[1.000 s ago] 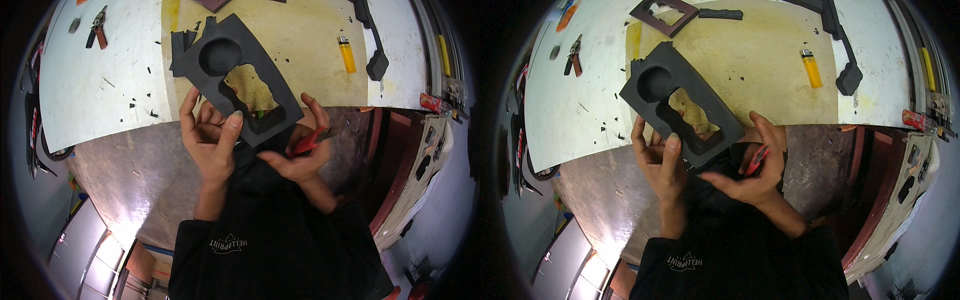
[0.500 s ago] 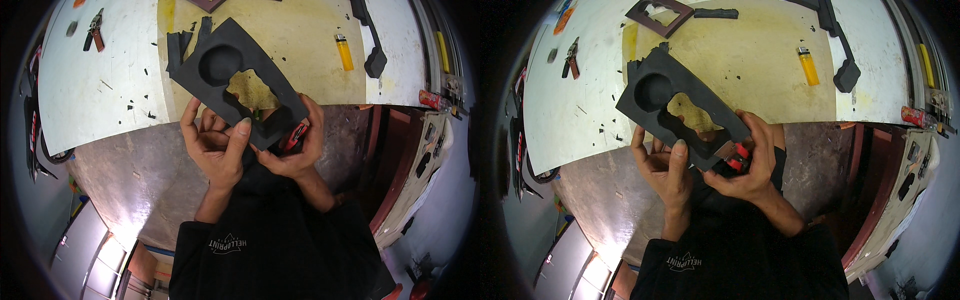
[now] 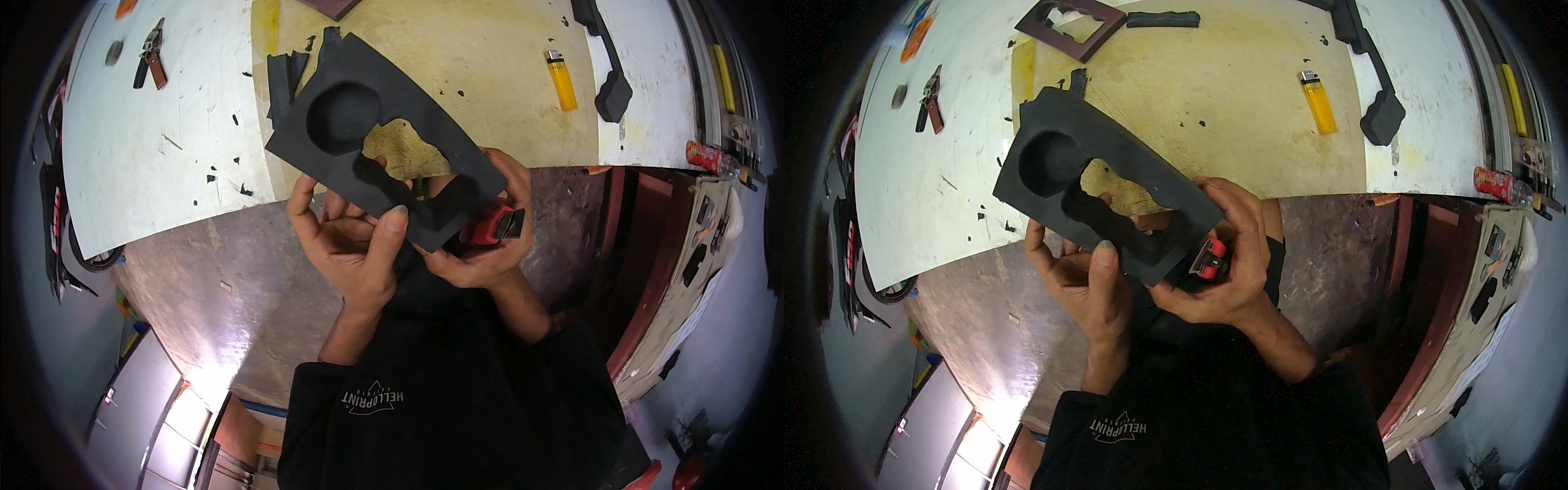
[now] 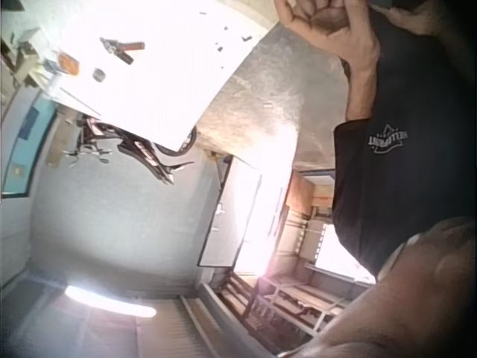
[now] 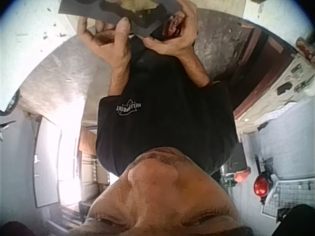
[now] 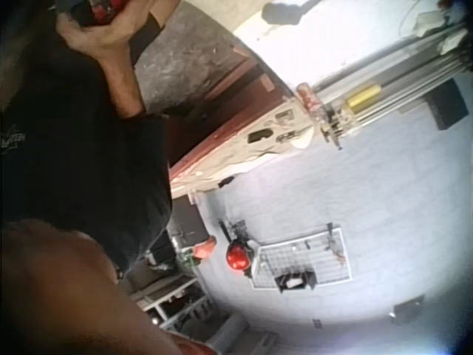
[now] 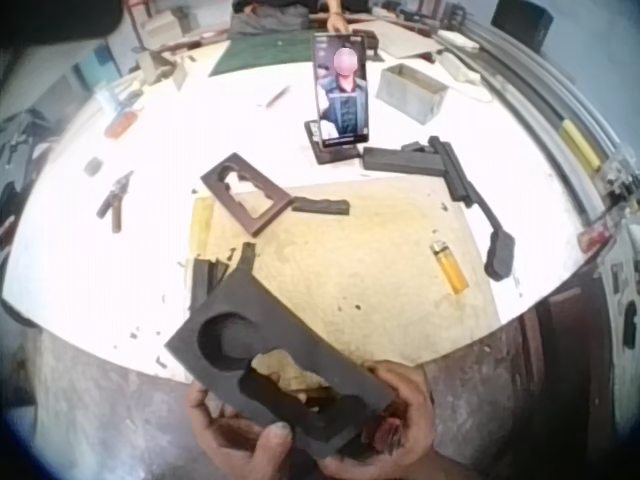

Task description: The person uses a red utility knife to cut and trim a rectangular piece of black foam with a pre-cut interior shape. They repeatedly rotate the foam, slice along the edges, and remove small offcuts, then inspect the cutout by holding it up to the camera.

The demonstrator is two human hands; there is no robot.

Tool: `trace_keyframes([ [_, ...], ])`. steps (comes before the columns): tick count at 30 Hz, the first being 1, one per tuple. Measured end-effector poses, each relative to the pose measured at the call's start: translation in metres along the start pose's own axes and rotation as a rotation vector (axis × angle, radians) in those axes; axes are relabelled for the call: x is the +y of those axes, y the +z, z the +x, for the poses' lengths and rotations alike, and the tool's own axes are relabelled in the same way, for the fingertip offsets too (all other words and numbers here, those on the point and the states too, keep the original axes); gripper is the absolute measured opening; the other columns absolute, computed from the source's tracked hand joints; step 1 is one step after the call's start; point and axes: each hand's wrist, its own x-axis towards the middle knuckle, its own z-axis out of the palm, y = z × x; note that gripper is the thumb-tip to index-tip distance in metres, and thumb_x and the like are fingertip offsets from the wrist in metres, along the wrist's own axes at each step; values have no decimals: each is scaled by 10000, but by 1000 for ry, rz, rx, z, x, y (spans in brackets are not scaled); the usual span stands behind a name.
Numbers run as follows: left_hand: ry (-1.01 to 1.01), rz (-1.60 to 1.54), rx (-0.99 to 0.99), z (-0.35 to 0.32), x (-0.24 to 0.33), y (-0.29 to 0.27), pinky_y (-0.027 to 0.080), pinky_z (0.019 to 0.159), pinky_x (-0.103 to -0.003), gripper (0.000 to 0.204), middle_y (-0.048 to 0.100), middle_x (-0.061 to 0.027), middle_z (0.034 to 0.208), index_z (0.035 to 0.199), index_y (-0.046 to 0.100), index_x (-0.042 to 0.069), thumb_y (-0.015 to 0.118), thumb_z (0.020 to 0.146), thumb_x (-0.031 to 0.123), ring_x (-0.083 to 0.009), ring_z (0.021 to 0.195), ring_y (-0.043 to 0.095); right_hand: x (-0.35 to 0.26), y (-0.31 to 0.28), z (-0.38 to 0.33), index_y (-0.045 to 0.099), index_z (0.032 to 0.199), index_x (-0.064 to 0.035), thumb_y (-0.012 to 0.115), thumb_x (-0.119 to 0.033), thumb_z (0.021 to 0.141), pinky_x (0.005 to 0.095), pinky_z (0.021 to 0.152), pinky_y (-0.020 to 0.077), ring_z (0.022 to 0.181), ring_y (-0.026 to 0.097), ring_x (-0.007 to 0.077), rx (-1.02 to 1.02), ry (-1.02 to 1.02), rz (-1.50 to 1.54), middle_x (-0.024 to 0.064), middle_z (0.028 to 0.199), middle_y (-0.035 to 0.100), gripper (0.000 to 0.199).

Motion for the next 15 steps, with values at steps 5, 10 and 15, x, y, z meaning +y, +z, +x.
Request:
trace_keyframes([
  [5,-1,-22,12,-1,2,2,501,975,-430,812,508,-283,1269,1440,143,46,649,818,-77,-294,1147,581,-1,0,1,356,1337,92,862,-211,621,367,859,548,1142,543,334,10,-38,21,256,1274,431,928],
  [10,-18,-41,2,0,2,0,495,987,-456,824,509,-269,1272,1445,135,53,668,824,-44,-307,1191,553,1,2,1,359,1335,101,867,-217,626,352,827,562,1141,541,338,20,-74,21,262,1262,434,928],
  [15,-32,-63,19,0,2,0,503,982,-466,833,508,-262,1270,1444,137,52,688,822,-16,-319,1228,526,3,2,-4,344,1345,83,860,-256,629,399,873,528,1111,552,346,18,-54,-12,253,1244,435,945],
])
